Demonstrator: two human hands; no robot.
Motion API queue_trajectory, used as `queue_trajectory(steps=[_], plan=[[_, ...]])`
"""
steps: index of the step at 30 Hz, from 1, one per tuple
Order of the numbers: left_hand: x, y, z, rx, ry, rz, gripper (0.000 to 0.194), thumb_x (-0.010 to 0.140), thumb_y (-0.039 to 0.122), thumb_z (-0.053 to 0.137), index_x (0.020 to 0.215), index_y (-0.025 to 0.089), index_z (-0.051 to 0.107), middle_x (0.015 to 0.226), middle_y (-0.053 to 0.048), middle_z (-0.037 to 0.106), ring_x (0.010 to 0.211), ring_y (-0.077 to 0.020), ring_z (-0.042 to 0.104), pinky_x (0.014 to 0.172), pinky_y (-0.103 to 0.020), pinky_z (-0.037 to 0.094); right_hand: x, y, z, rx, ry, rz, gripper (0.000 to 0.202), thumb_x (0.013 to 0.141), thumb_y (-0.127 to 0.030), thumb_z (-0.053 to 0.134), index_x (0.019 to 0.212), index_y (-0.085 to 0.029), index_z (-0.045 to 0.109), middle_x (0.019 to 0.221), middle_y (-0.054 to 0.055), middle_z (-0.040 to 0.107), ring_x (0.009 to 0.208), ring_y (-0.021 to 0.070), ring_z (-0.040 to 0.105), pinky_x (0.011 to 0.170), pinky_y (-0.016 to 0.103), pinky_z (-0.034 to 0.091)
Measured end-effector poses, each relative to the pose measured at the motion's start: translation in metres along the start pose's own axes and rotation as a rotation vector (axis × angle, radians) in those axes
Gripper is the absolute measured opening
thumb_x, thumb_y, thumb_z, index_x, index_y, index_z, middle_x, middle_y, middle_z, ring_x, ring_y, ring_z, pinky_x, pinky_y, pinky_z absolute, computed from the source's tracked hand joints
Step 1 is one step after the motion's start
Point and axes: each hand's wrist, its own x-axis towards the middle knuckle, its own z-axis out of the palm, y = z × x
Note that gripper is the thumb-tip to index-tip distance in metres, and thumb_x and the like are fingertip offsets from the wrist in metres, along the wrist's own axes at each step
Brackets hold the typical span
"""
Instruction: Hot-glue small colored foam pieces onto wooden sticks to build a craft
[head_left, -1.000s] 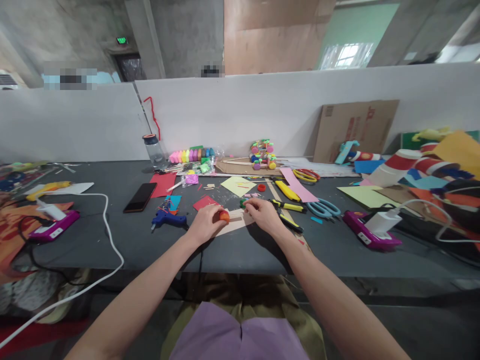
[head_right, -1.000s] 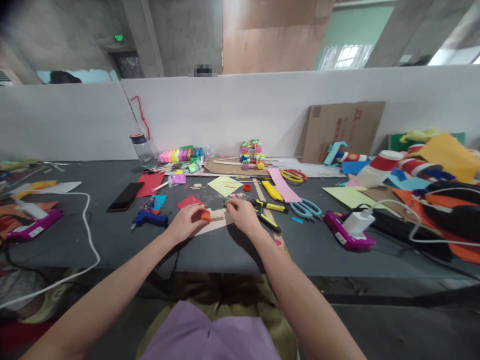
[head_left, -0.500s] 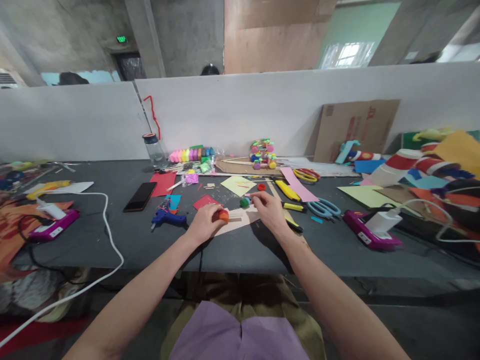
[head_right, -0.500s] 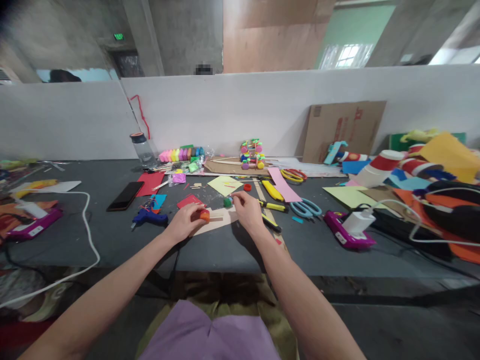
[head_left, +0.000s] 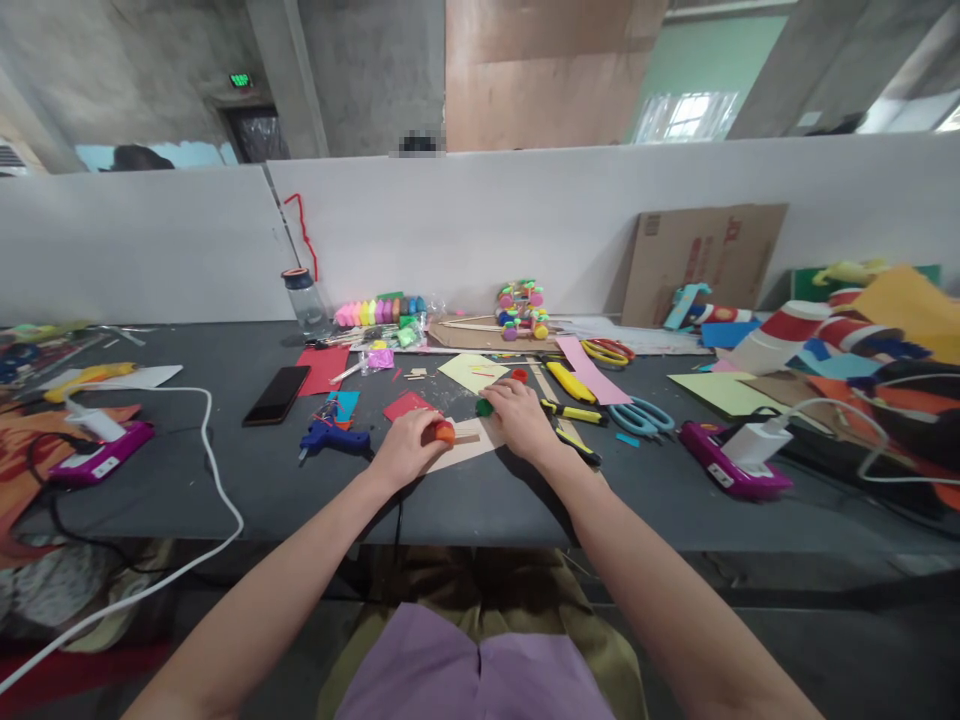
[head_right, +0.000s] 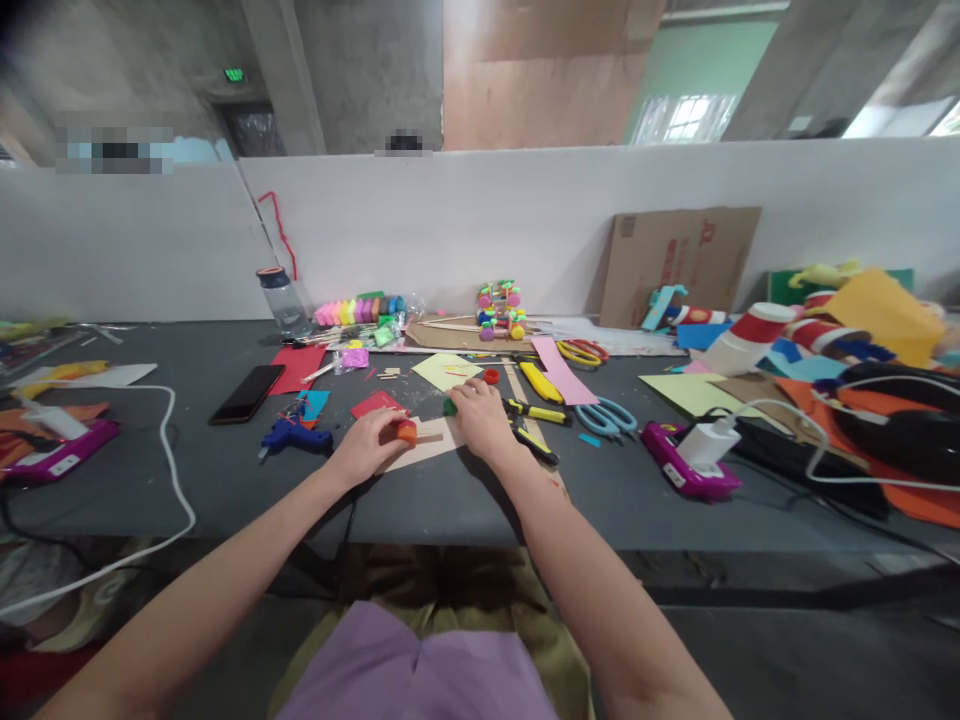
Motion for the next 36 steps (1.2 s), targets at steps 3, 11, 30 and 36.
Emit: queue_trajectory(steps=[3,11,30,36], plan=[[0.000,0.000,0.000,-0.006,0.004,0.006,0.030,0.074,0.028,0.069,0.101,0.018,0.061,0.108,-0.009,0.066,0.102,-0.0246,0.060,0.093,-0.040,0.044,0.002,-0.002,0.001,-0.035,-0.052,0.003,0.028,0.084,-0.012,0.049,0.108,-0.016,0.063,0.111,0.010,0.066,0.112,0.0280,0.045,0.089,0.040,0.033],[0.000,0.004,-0.002,-0.011,-0.006,0.008,0.028,0.074,0.027,0.069,0.099,0.018,0.061,0.105,-0.008,0.067,0.099,-0.0241,0.060,0.090,-0.039,0.046,0.000,-0.005,-0.004,-0.036,-0.029,0.019,0.028,0.087,-0.033,0.054,0.109,-0.018,0.062,0.107,0.012,0.066,0.106,0.0283,0.047,0.086,0.039,0.033],[0.000,0.004,-0.003,-0.020,-0.008,-0.012,0.029,0.074,0.027,0.069,0.101,0.017,0.061,0.103,-0.009,0.067,0.098,-0.0237,0.060,0.089,-0.039,0.045,-0.013,0.003,-0.017,0.336,-0.046,-0.019,0.039,0.080,-0.009,0.049,0.117,-0.016,0.059,0.122,0.010,0.062,0.117,0.0230,0.050,0.101,0.038,0.039],[0.000,0.005,-0.004,-0.027,-0.008,-0.008,0.029,0.074,0.026,0.069,0.101,0.017,0.061,0.103,-0.009,0.067,0.098,-0.0236,0.060,0.089,-0.039,0.046,-0.014,-0.001,-0.026,0.187,-0.144,0.090,0.034,0.082,-0.035,0.060,0.112,-0.019,0.064,0.102,0.010,0.068,0.097,0.0245,0.060,0.083,0.034,0.045]])
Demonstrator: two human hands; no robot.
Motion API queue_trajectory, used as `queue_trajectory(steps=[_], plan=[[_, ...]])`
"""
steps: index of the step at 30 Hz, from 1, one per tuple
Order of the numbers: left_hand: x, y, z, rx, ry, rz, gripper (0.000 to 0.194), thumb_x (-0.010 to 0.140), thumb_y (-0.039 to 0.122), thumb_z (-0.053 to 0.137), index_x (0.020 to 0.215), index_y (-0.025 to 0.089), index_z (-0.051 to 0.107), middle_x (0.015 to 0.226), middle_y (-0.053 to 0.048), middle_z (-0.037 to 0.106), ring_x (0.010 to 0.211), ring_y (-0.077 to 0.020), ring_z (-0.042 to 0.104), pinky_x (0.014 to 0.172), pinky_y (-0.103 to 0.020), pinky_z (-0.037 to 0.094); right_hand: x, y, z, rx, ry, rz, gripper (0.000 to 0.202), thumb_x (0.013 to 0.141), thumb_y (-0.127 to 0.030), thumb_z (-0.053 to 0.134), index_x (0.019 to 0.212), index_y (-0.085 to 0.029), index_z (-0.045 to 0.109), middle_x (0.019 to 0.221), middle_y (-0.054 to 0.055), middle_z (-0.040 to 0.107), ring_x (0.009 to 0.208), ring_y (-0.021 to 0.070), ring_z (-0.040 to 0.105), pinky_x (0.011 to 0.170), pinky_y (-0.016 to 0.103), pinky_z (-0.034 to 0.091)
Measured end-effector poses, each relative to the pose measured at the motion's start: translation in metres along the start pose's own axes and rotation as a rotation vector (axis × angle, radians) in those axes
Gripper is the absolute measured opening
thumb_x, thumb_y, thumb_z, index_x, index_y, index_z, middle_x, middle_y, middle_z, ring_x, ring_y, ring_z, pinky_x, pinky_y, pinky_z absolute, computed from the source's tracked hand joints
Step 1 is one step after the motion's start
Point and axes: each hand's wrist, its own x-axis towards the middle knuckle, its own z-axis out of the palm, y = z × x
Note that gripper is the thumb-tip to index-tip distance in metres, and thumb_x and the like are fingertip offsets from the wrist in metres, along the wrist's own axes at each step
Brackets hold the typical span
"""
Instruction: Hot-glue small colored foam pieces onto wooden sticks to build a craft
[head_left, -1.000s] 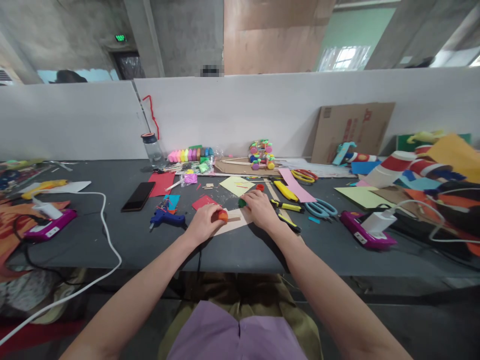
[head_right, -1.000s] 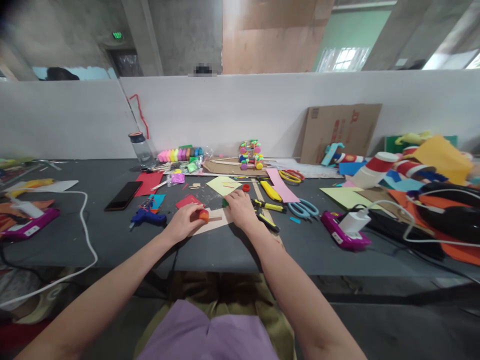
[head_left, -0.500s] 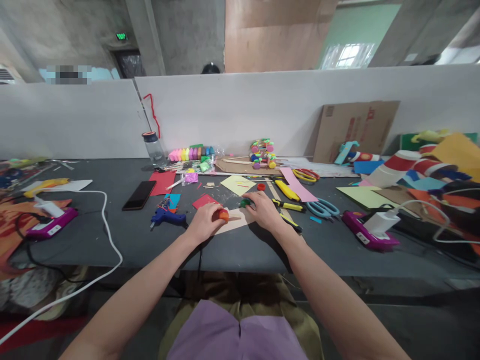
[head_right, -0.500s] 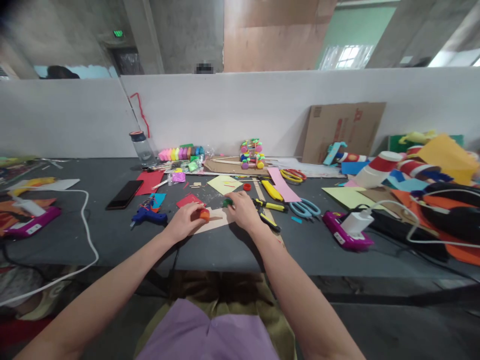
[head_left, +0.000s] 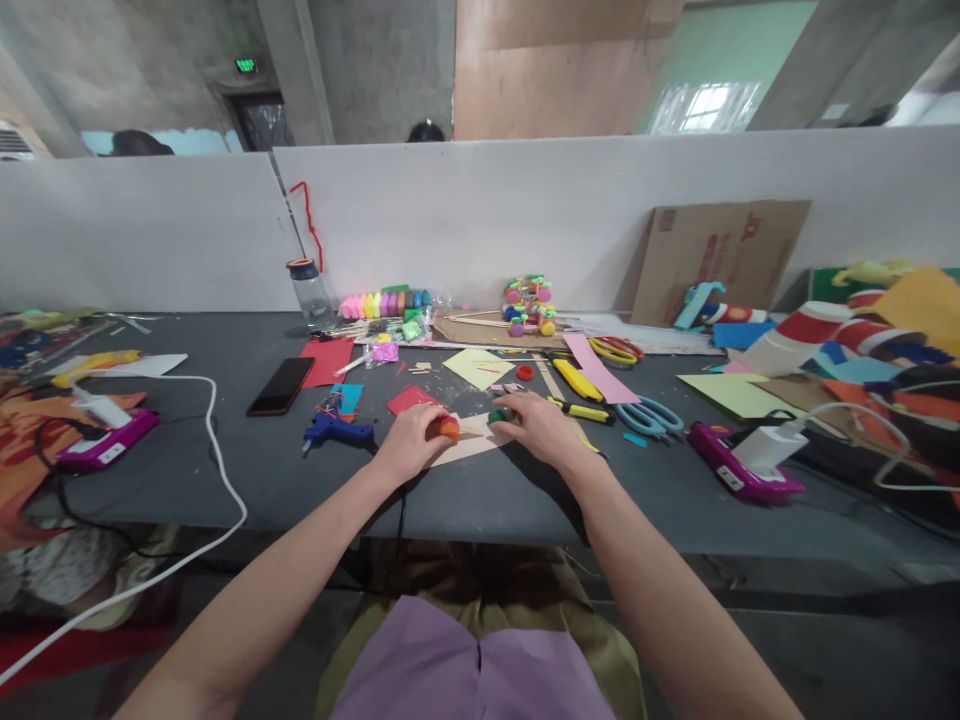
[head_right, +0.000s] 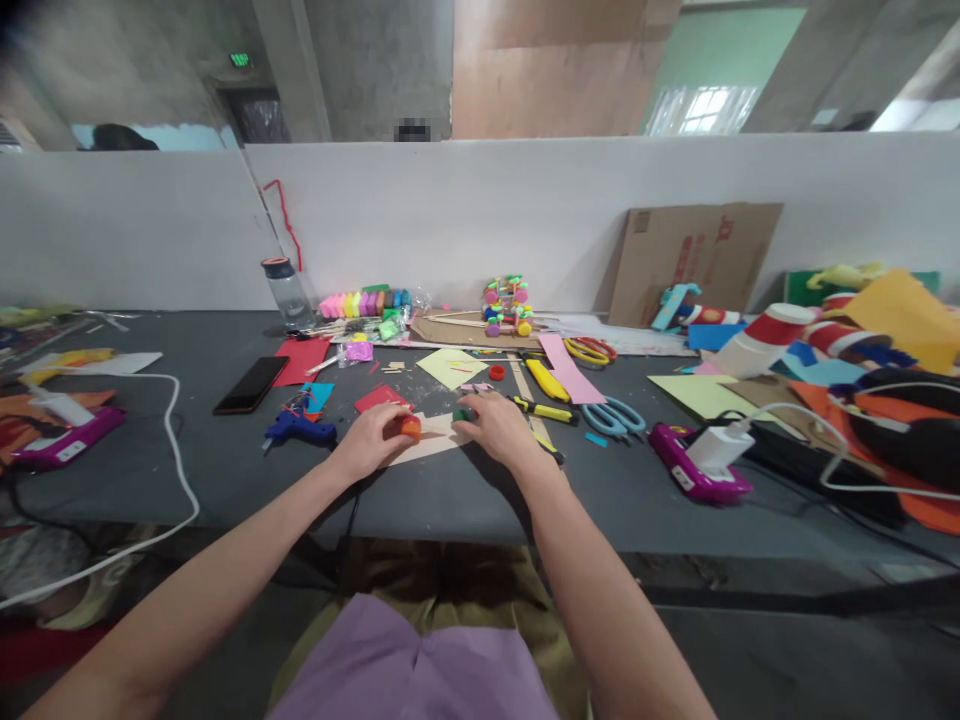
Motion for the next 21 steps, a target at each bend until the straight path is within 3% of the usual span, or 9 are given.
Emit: queue_trajectory(steps=[3,9,14,18,21], plan=[[0.000,0.000,0.000,0.005,0.002,-0.005,0.030,0.074,0.026,0.069,0.101,0.018,0.061,0.103,-0.009,0.067,0.098,-0.0239,0.060,0.089,-0.039,0.046,-0.001,0.001,-0.003,-0.032,-0.046,0.012,0.035,0.080,-0.041,0.062,0.110,-0.022,0.065,0.091,0.007,0.067,0.088,0.0221,0.061,0.076,0.031,0.044],[0.000,0.000,0.000,0.007,0.004,-0.006,0.030,0.073,0.027,0.069,0.100,0.017,0.061,0.104,-0.009,0.067,0.099,-0.0238,0.060,0.089,-0.038,0.046,-0.002,0.005,-0.003,-0.078,-0.061,-0.068,0.031,0.079,-0.021,0.060,0.110,-0.019,0.064,0.114,0.011,0.061,0.108,0.0241,0.053,0.088,0.033,0.042],[0.000,0.003,-0.001,-0.002,0.006,-0.020,0.029,0.073,0.028,0.070,0.099,0.016,0.062,0.104,-0.009,0.067,0.098,-0.0239,0.060,0.090,-0.038,0.045,-0.001,0.002,-0.005,-0.066,-0.083,-0.108,0.032,0.080,-0.020,0.060,0.111,-0.017,0.063,0.112,0.011,0.063,0.111,0.0254,0.052,0.093,0.038,0.041],[0.000,0.005,-0.003,-0.027,0.028,-0.029,0.031,0.073,0.028,0.070,0.101,0.017,0.061,0.102,-0.008,0.067,0.096,-0.0232,0.060,0.088,-0.037,0.046,-0.002,-0.003,-0.007,-0.014,0.063,-0.152,0.035,0.085,-0.034,0.058,0.116,-0.018,0.061,0.120,0.011,0.061,0.115,0.0259,0.049,0.099,0.041,0.038],[0.000,0.006,-0.004,-0.046,0.048,-0.016,0.030,0.074,0.027,0.069,0.101,0.018,0.061,0.099,-0.008,0.067,0.094,-0.0223,0.061,0.087,-0.036,0.047,-0.002,-0.006,-0.004,0.000,0.128,-0.215,0.033,0.084,-0.039,0.060,0.110,-0.019,0.064,0.116,0.011,0.062,0.111,0.0251,0.050,0.097,0.041,0.039]])
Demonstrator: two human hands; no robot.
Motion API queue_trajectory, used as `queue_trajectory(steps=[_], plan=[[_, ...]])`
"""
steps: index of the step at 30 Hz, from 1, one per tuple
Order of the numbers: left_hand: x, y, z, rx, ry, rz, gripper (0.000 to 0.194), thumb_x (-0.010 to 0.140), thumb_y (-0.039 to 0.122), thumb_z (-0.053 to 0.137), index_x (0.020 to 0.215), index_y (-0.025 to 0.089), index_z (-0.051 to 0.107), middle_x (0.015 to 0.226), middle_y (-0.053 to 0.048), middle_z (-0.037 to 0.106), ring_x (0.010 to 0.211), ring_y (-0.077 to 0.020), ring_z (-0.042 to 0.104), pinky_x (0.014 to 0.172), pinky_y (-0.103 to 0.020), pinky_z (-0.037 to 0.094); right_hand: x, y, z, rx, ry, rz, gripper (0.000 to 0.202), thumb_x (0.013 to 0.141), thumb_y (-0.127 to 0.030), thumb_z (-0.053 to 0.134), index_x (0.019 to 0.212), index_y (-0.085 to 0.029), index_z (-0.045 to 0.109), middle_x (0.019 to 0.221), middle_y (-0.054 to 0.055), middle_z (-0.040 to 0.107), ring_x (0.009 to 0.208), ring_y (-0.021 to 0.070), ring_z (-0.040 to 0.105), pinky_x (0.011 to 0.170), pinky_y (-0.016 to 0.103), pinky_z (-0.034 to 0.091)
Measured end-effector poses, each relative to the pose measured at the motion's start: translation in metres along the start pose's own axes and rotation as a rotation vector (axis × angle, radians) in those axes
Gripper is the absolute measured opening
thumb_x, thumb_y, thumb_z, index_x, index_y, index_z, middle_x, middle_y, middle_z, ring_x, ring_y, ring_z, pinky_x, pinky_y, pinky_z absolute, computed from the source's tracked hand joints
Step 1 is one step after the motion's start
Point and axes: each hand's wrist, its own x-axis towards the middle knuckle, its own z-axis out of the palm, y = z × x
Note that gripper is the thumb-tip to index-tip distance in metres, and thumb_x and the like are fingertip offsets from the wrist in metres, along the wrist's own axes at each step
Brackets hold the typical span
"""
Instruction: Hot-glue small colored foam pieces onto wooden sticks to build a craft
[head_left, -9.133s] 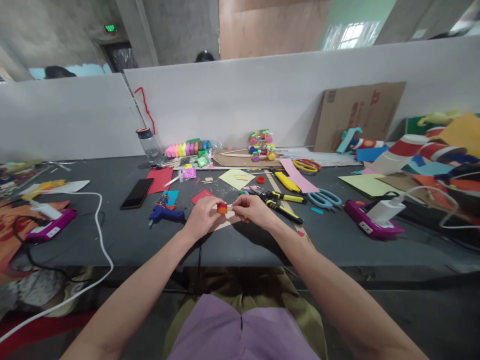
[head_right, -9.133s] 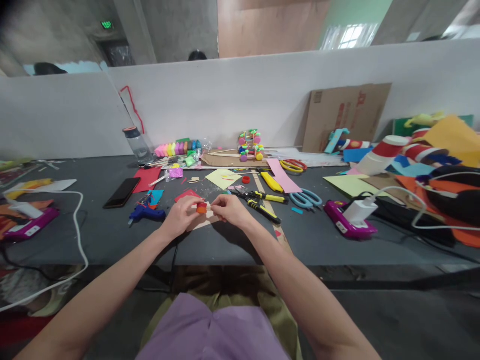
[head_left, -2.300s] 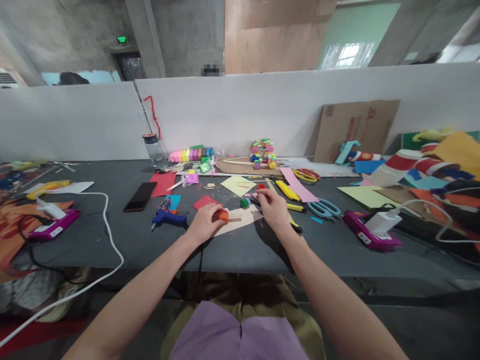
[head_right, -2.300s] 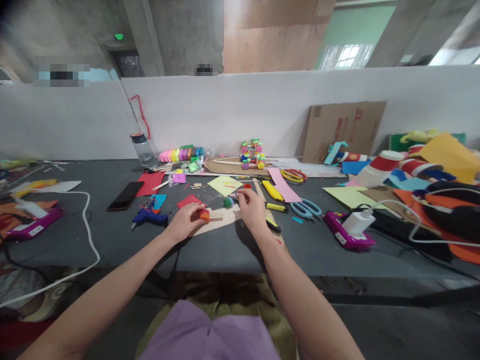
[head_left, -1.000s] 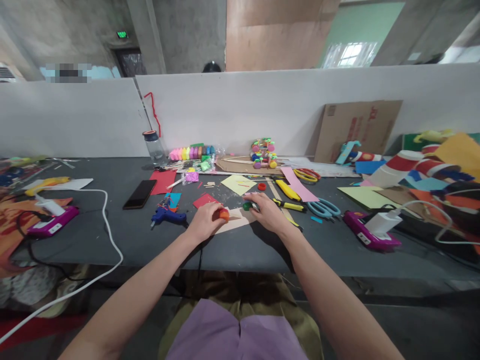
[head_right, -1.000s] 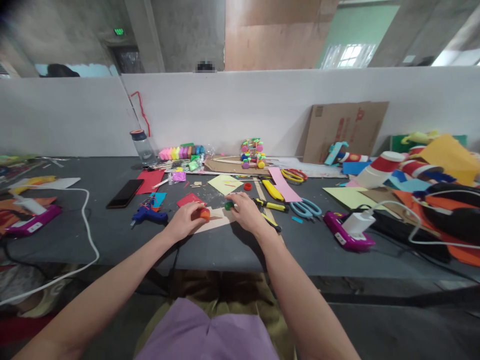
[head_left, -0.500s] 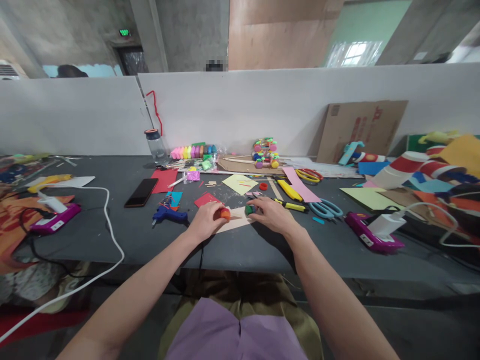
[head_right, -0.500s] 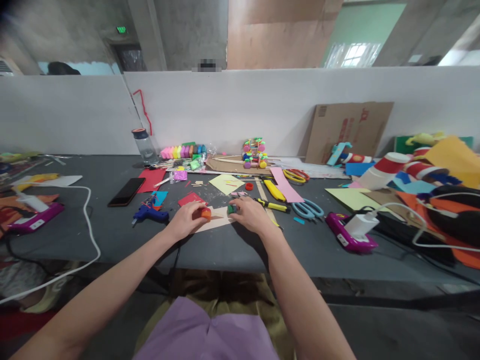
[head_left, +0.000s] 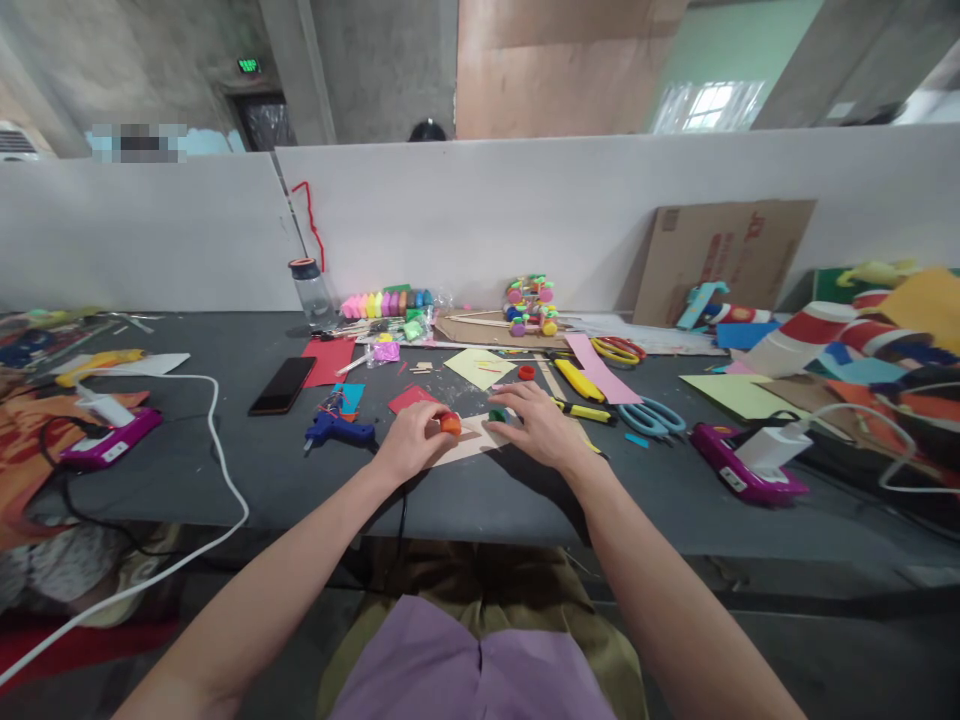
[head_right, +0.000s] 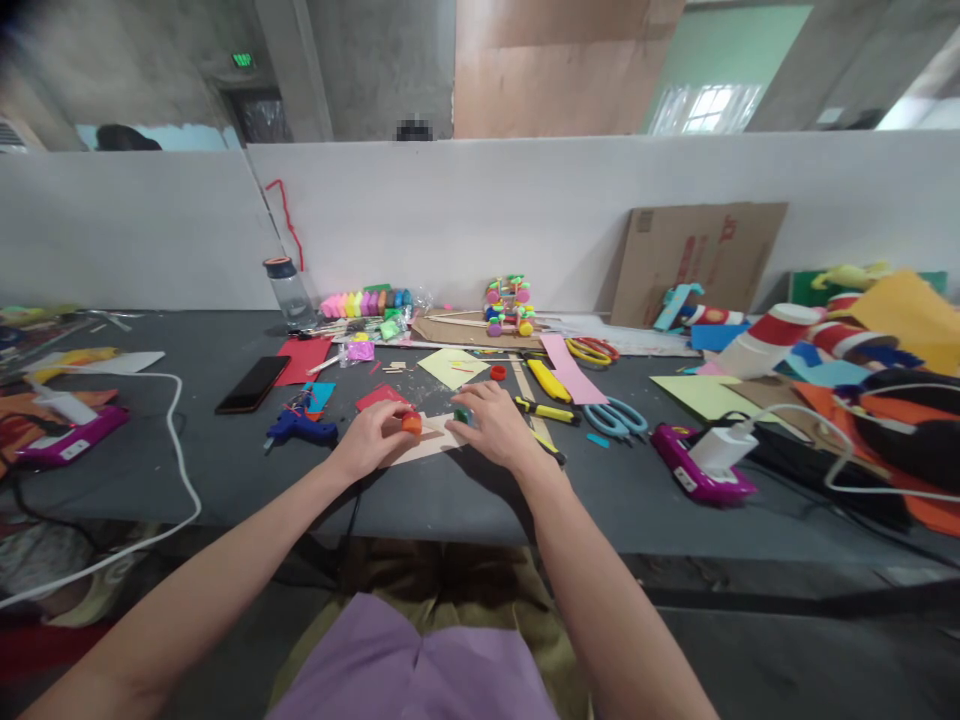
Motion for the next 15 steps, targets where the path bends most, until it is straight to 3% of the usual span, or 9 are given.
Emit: queue_trajectory(steps=[4,11,15], plan=[[-0.001,0.001,0.000,0.002,0.000,0.009,0.026,0.077,0.031,0.066,0.099,0.017,0.061,0.099,-0.009,0.067,0.094,-0.0227,0.061,0.086,-0.037,0.047,0.001,-0.005,0.009,-0.044,-0.043,-0.092,0.032,0.081,-0.041,0.064,0.104,-0.019,0.066,0.112,0.011,0.061,0.112,0.0259,0.045,0.097,0.042,0.035],[-0.001,-0.004,0.003,0.029,-0.011,0.073,0.031,0.077,0.035,0.066,0.102,0.017,0.061,0.099,-0.010,0.067,0.095,-0.0237,0.061,0.085,-0.037,0.048,0.007,-0.013,0.023,-0.074,-0.111,-0.164,0.012,0.086,-0.026,0.059,0.091,-0.018,0.067,0.100,0.008,0.063,0.105,0.0231,0.046,0.091,0.037,0.033],[-0.001,-0.006,0.004,0.058,-0.020,0.080,0.029,0.077,0.032,0.066,0.102,0.017,0.062,0.100,-0.010,0.067,0.095,-0.0233,0.061,0.086,-0.037,0.047,0.008,-0.016,0.022,-0.105,-0.114,-0.176,0.013,0.089,-0.023,0.053,0.088,-0.018,0.066,0.091,0.007,0.064,0.100,0.0221,0.047,0.089,0.035,0.031]])
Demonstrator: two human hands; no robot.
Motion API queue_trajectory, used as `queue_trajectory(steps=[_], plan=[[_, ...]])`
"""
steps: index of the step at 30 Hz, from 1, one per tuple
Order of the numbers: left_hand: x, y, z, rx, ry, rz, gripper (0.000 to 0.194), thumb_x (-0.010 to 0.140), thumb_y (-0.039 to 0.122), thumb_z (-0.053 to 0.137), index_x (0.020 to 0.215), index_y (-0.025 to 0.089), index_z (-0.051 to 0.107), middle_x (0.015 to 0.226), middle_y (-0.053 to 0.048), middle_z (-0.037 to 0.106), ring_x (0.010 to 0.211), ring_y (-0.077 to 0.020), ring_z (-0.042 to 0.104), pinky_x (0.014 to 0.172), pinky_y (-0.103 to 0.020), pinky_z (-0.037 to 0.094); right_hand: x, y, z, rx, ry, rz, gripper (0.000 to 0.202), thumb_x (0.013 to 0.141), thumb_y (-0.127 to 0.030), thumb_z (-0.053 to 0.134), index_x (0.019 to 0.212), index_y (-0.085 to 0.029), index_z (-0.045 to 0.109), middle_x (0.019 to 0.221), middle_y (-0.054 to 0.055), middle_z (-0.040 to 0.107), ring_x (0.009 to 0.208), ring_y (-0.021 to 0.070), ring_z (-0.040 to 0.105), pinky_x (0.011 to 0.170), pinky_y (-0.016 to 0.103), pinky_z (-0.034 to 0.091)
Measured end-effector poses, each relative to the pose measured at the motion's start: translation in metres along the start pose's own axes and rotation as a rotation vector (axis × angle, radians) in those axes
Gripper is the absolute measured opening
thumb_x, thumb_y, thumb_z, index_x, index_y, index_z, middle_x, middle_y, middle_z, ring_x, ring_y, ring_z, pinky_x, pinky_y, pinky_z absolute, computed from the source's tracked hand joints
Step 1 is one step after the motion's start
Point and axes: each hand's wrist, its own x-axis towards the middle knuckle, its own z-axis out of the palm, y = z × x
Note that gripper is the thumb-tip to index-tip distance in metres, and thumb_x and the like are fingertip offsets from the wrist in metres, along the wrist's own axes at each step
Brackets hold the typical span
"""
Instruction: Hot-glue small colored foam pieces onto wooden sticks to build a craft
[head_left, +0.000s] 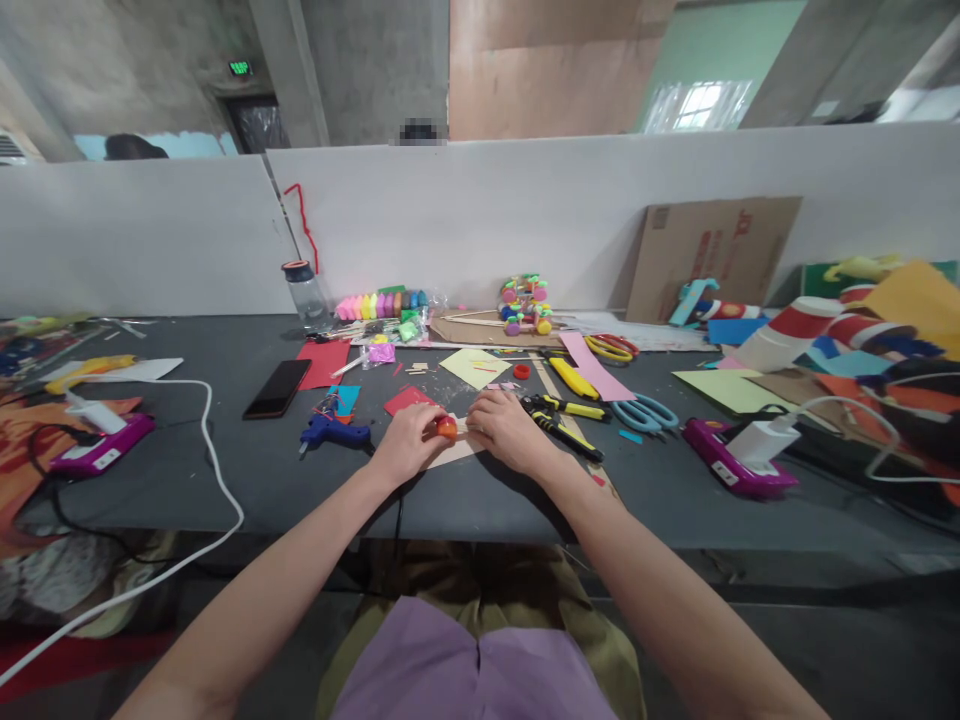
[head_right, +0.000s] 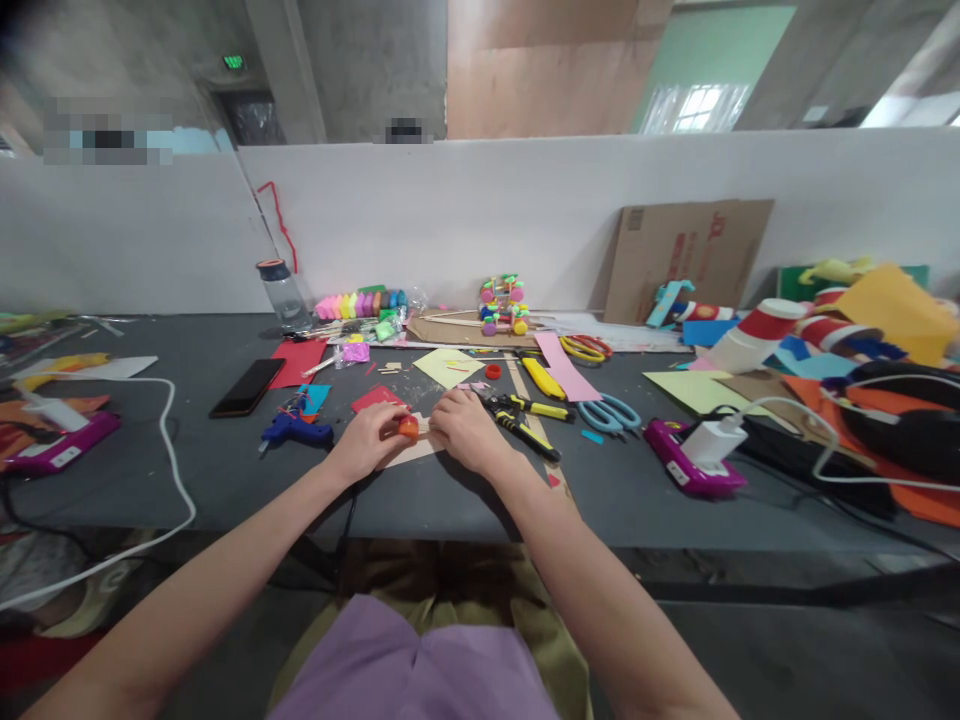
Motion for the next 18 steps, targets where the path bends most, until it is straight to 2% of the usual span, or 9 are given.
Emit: queue_trajectory(steps=[5,18], plan=[[0.0005,0.0000,-0.0003,0.030,-0.020,-0.006,0.029,0.076,0.032,0.068,0.100,0.017,0.063,0.100,-0.009,0.067,0.097,-0.0239,0.060,0.088,-0.038,0.046,0.0005,-0.0031,-0.0037,-0.035,0.015,0.015,0.017,0.090,-0.021,0.049,0.086,-0.018,0.066,0.082,0.007,0.064,0.094,0.0215,0.048,0.089,0.035,0.029],[0.0017,-0.0003,0.0001,0.035,-0.019,-0.011,0.027,0.076,0.035,0.068,0.097,0.017,0.063,0.097,-0.008,0.067,0.095,-0.0236,0.060,0.086,-0.037,0.046,0.0022,-0.0060,-0.0038,-0.045,0.025,0.019,0.022,0.091,-0.021,0.046,0.081,-0.018,0.065,0.078,0.007,0.063,0.089,0.0216,0.048,0.088,0.036,0.029]])
